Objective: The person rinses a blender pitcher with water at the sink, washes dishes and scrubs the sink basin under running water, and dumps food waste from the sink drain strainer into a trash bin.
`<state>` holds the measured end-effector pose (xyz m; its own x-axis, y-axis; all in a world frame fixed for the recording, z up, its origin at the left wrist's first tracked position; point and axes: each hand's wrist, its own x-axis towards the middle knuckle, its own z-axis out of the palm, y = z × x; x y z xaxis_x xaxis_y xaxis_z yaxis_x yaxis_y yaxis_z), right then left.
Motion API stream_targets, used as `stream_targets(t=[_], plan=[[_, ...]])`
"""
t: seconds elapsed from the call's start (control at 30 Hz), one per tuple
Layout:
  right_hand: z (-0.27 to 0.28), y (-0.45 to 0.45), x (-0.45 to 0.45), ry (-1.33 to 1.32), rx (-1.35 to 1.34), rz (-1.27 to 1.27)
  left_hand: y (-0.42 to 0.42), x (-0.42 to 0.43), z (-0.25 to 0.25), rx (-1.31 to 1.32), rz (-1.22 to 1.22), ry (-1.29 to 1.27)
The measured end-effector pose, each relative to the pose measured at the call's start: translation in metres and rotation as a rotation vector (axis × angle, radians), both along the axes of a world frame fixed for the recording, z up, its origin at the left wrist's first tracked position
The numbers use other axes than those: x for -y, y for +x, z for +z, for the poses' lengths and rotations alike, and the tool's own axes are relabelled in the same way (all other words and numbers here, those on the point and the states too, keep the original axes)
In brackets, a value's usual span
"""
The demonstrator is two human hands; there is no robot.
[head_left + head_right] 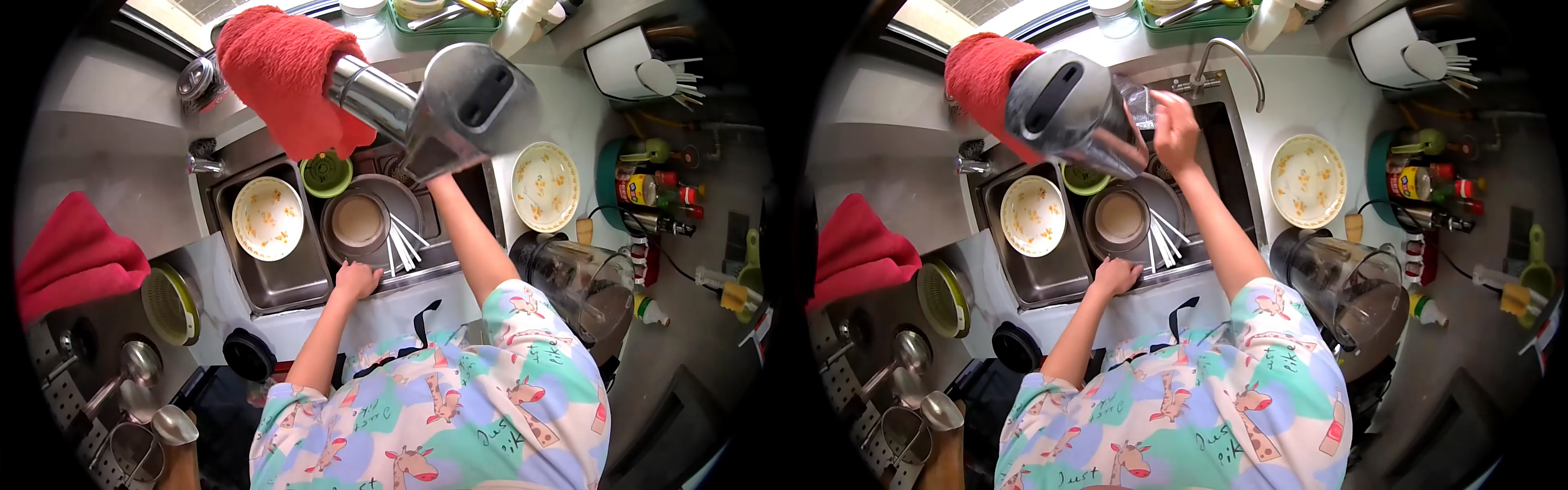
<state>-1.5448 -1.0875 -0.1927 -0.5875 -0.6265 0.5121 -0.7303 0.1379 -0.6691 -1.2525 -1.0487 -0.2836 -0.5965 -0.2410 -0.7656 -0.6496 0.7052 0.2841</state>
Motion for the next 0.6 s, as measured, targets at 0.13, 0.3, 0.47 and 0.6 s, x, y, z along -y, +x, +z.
stream_targets(t=[0.13, 0.3, 0.47, 0.6], plan=[[0.050, -0.005, 0.025, 0.212, 0.148, 0.320, -0.009, -0.004, 0.052, -0.208, 0.295, 0.135], [-0.042, -0.017, 0.057, 0.351, -0.649, 0.176, -0.010, -0.002, 0.073, -0.446, 0.454, 0.236], [0.039, 0.015, 0.059, 0.292, -0.082, 0.514, -0.015, -0.001, 0.085, -0.592, 0.539, 0.281], [0.087, 0.030, 0.044, 0.060, 0.303, 0.615, -0.026, 0.008, 0.109, -0.669, 0.556, 0.274]])
